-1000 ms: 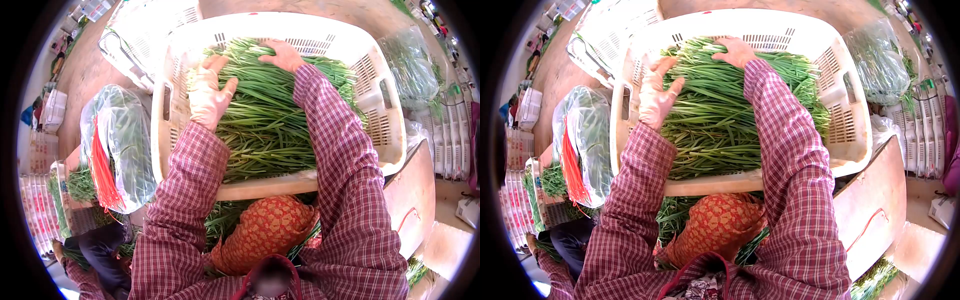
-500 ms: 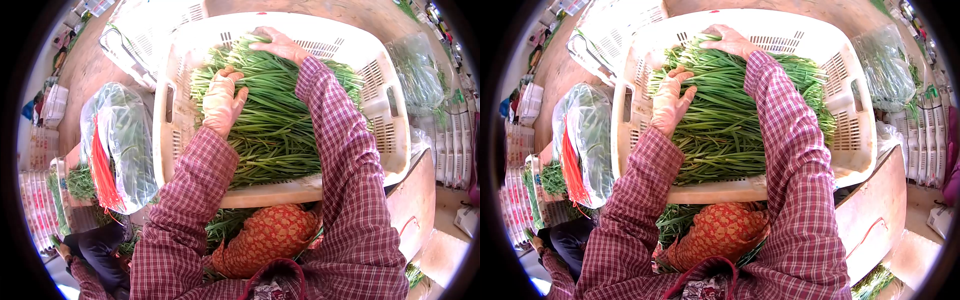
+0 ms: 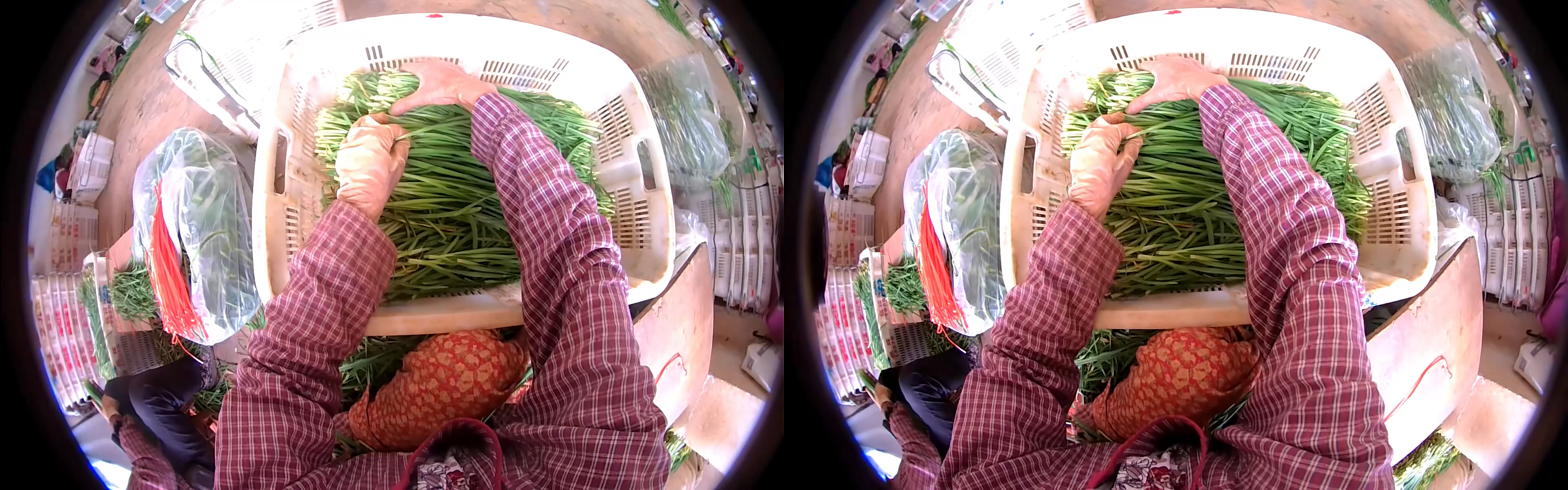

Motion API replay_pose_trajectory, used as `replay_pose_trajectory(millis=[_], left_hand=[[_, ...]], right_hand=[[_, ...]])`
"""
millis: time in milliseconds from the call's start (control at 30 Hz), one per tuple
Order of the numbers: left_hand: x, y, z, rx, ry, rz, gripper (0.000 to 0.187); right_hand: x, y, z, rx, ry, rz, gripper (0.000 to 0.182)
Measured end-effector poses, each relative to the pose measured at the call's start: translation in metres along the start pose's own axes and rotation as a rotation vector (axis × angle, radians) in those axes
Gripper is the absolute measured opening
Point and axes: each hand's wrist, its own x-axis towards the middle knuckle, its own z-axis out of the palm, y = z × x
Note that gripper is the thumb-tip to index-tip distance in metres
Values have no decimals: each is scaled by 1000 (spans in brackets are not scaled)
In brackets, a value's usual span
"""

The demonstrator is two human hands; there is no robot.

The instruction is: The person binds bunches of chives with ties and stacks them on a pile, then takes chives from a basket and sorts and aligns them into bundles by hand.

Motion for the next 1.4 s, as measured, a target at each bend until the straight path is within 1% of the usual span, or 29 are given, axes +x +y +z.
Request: replay_pose_trajectory(millis=[67,133,167,233,267,367,400,433,500,533,567,633,667,700,767,800,867,900,967,1000,1033,1100,1133,1200,1233,1300,1333,1367,1400], left_hand=[[1,1,-2,7,-14,0,18],[1,2,-4,18,-51,3,16],[1,2,-5,19,-53,3,16],[1,2,-4,71,-80,-8,16],[1,1,-4,69,-80,-7,16],[-1,-2,-4,62,-99,28,15],[-3,-2,-4,77,-89,37,15],[-3,-2,-5,91,-80,47,15],[-4,-2,-7,74,-97,29,16],[-3,-3,-7,58,-115,7,16],[-3,-3,-8,53,-113,15,16],[-2,-6,-6,75,-154,2,16],[-2,-13,-2,70,-129,40,16],[1,-7,-7,56,-189,-15,15],[4,-8,-11,86,-234,8,25],[4,2,-18,86,-233,22,25],[9,30,-40,-19,20,129,55],[12,42,-41,-18,19,140,55],[12,70,-35,-542,69,77,85],[18,82,-33,-682,-77,-100,100],[25,88,-25,-685,-78,-95,100],[45,93,-3,-799,-131,-233,111],[54,85,15,-1148,-245,-293,113],[71,78,45,-1663,-415,-565,117],[69,84,55,-1624,-367,-676,108],[60,87,71,-1393,-379,-351,92],[58,90,75,-1562,-322,-432,79],[57,90,76,-1562,-322,-439,79],[57,87,79,-1594,-302,-580,77]], right_hand=[[-3,-3,-1,1,-22,-4,115],[-5,-4,3,-144,164,-124,106],[-3,-4,3,-142,163,-124,106],[-4,-6,3,31,58,-123,98],[-10,-7,6,4,159,-158,91],[-25,-15,1,13,182,-95,90],[-27,-10,4,4,255,-107,89],[-29,-4,6,2,259,-104,89],[-34,12,5,174,471,-15,84],[-39,23,-3,419,451,-58,85],[-46,32,-7,413,458,-54,85],[-73,32,-22,860,544,-25,73],[-87,29,-31,902,581,27,65],[-95,30,-34,897,596,31,65],[-108,32,-41,930,642,87,63],[-109,37,-40,955,647,89,62],[-115,41,-41,929,703,101,62],[-119,39,-40,905,733,114,61],[-132,28,-45,948,724,139,62],[-135,28,-46,963,714,130,62],[-138,26,-48,976,708,120,62],[-145,21,-50,966,722,131,63],[-149,18,-50,969,721,135,64],[-151,17,-50,1017,649,132,70],[-152,16,-49,1018,648,131,70],[-151,16,-43,914,519,173,74],[-141,24,-37,933,468,8,87],[-137,34,-31,936,463,12,87],[-137,32,-31,807,450,-36,92]])
